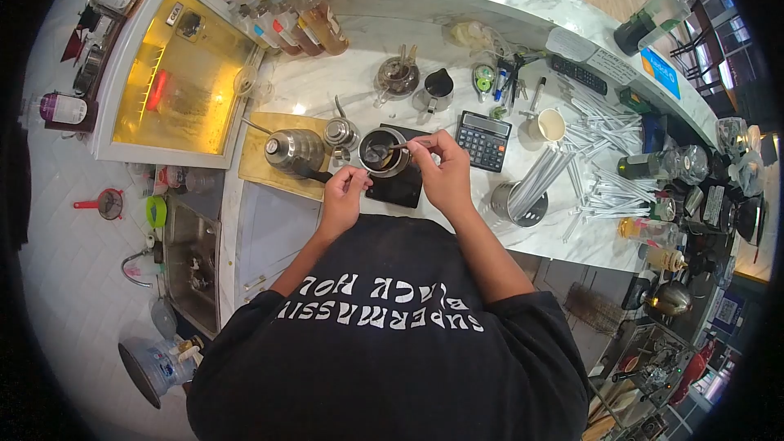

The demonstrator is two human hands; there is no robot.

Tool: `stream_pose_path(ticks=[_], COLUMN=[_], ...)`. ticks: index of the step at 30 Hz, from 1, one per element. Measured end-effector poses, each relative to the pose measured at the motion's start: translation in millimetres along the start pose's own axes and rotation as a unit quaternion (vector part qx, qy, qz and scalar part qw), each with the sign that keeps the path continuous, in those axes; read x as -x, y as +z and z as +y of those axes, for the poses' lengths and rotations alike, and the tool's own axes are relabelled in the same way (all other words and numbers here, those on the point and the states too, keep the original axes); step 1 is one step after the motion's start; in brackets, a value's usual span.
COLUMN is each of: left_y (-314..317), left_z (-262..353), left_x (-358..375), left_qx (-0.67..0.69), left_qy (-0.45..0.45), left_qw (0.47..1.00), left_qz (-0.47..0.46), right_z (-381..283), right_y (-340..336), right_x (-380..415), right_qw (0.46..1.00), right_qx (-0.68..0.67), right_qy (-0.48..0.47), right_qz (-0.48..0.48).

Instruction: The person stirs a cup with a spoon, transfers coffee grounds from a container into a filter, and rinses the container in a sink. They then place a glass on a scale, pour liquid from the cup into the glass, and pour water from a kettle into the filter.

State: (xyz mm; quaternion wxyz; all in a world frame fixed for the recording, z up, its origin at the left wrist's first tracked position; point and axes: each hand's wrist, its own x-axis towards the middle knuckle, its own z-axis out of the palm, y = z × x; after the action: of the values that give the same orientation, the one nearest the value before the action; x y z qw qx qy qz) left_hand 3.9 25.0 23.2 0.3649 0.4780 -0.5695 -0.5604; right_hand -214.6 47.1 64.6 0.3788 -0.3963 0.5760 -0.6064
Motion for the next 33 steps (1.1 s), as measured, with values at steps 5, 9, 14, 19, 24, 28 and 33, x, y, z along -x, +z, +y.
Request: stream_pose_path(ticks=[5,9,14,19,24,28,33], left_y=[1,0,-1,-1,0,0,0], left_z=[1,2,9,7,10,14,14], left_x=[-2,-3,-2,-1,-2,-4,-2], left_qx=[0.002,0.004,-0.005,-0.012,-0.004,-0.017,-0.008], left_qy=[0.005,0.01,0.008,0.003,0.003,-0.001,-0.003], left_qw=[1.0,1.0,1.0,1.0,1.0,1.0,1.0], left_qz=[-0.001,-0.006,-0.008,-0.014,-0.012,-0.008,-0.016], right_z=[2,-9,-39,-48,-48,-46,-59], right_y=[-3,-5,-6,-14,-10,-4,-2], right_x=[0,0,1,4,5,1,5], right_qw=[1.0,0.996,0.983,0.97,0.96,0.927,0.905], right_qx=[0.016,0.081,0.159,0.18,0.175,0.217,0.243], right_qy=[-0.013,-0.028,-0.096,-0.16,-0.216,-0.303,-0.345], right_qz=[-0.006,-0.007,-0.014,0.001,-0.001,-0.043,-0.052])
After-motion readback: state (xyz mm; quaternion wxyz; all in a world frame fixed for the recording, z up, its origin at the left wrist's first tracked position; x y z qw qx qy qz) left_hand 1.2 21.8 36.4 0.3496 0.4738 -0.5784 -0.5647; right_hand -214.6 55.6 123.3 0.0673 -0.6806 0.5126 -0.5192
